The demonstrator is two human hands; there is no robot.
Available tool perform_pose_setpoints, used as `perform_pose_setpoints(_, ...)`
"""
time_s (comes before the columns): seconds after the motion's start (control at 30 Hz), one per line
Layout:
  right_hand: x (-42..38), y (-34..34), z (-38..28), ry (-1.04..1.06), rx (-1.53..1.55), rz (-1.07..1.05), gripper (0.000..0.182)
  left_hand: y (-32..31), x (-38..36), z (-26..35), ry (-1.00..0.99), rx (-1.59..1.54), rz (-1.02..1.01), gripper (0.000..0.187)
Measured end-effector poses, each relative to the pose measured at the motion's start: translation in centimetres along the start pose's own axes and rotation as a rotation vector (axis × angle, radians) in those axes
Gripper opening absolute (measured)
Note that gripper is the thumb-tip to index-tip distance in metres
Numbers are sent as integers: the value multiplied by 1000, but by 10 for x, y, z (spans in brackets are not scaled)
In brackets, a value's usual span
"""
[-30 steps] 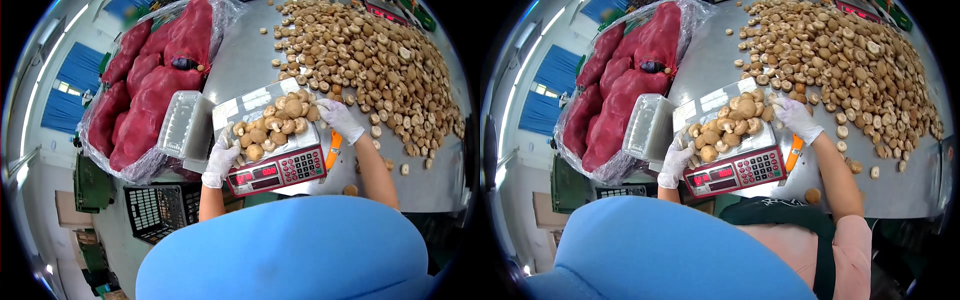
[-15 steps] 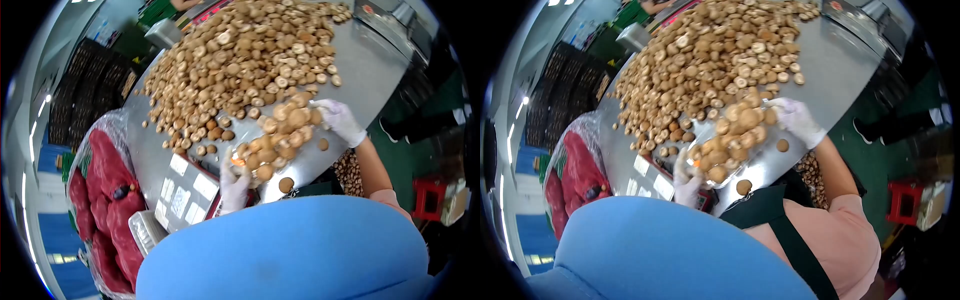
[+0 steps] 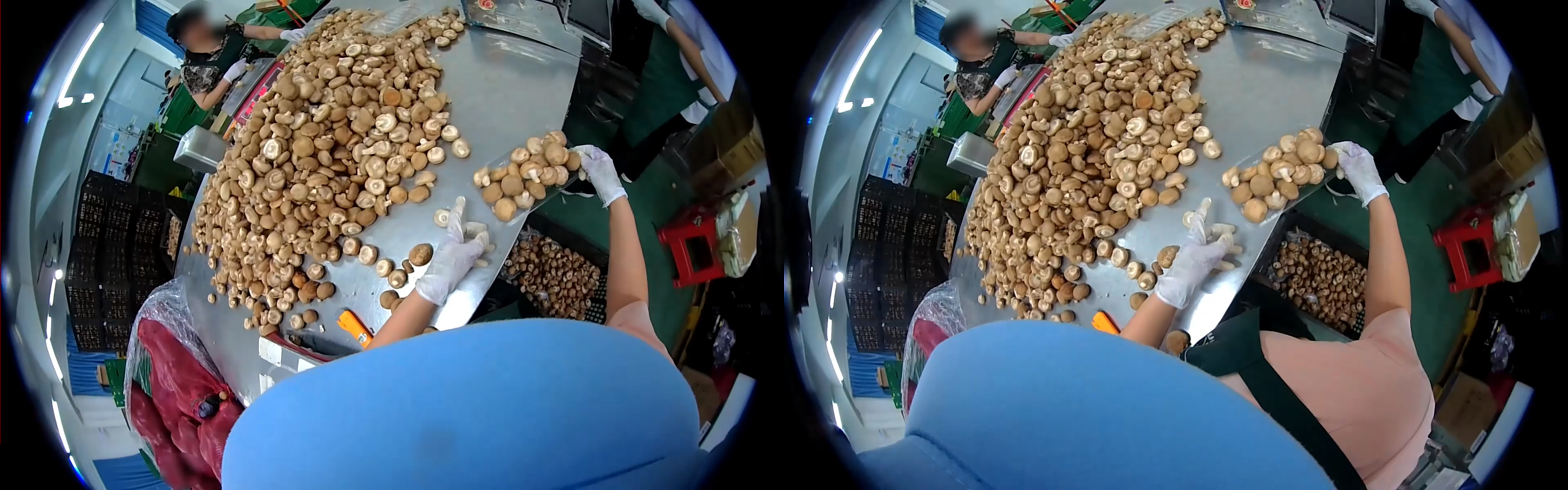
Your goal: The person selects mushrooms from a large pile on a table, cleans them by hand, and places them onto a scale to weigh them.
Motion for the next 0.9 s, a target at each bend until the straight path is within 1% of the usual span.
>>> perform_pose_setpoints(0.03,10,6,10,-31,56,-1,20,3,-9,3,2,69,25,87)
perform_pose_setpoints(0.07,20,10,21,-65,112,-9,21,7,-21,5,5,64,35,87)
perform_pose_setpoints(0.13,44,18,31,71,86,-19,22,25,-51,12,-91,256,81,85)
perform_pose_setpoints(0.17,58,25,36,115,19,7,23,39,-74,8,-120,127,136,81)
perform_pose_setpoints(0.2,71,28,40,162,-44,30,24,55,-100,7,-104,57,243,78)
perform_pose_setpoints(0.23,77,29,38,144,-156,66,25,73,-131,5,-89,-58,355,75)
perform_pose_setpoints(0.27,83,31,31,130,-270,103,26,94,-161,5,-151,-36,457,66)
perform_pose_setpoints(0.3,85,29,27,92,-270,120,28,123,-200,-2,-104,63,679,61)
perform_pose_setpoints(0.33,83,30,23,54,-272,140,29,149,-245,-4,-162,166,848,57)
perform_pose_setpoints(0.37,78,25,17,-67,-218,125,33,179,-294,-18,-175,199,1073,58)
perform_pose_setpoints(0.4,74,21,15,-151,-243,119,37,204,-347,-35,-185,233,1297,59)
perform_pose_setpoints(0.43,84,33,17,180,-577,313,37,221,-398,-50,-167,301,1505,59)
perform_pose_setpoints(0.47,86,34,25,529,-896,507,37,236,-454,-63,-93,407,1703,58)
perform_pose_setpoints(0.5,61,23,-6,499,-923,533,41,246,-505,-78,5,503,1863,58)
perform_pose_setpoints(0.53,26,0,-47,552,-850,529,36,251,-555,-94,129,580,2011,57)
perform_pose_setpoints(0.57,10,-25,-57,649,-635,441,34,251,-600,-109,280,636,2131,57)
perform_pose_setpoints(0.6,-9,-48,-65,731,-418,350,33,250,-641,-126,428,648,2207,56)
perform_pose_setpoints(0.67,-83,-131,-115,786,-209,14,36,245,-701,-161,693,615,2272,55)
perform_pose_setpoints(0.7,-112,-168,-122,807,-227,-168,38,242,-722,-177,787,579,2274,55)
perform_pose_setpoints(0.73,-145,-200,-128,895,-320,-293,48,240,-740,-193,856,544,2268,54)
perform_pose_setpoints(0.77,-166,-224,-122,866,-320,-441,61,240,-752,-205,904,517,2255,54)
perform_pose_setpoints(0.8,-180,-245,-117,857,-418,-535,71,239,-761,-215,939,494,2239,53)
perform_pose_setpoints(0.87,-195,-266,-108,877,-522,-513,75,239,-776,-232,979,458,2218,52)
perform_pose_setpoints(0.9,-198,-274,-108,887,-525,-522,75,240,-780,-237,987,445,2209,51)
Point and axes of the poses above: each hand's wrist, its own x-axis towards the middle knuckle, its own y-axis out of the back of the hand, z = x × y, the point moved 8 cm from there along x, towards the middle knuckle, and after that the axes turned 9 degrees about x, right-handed, at the moved point
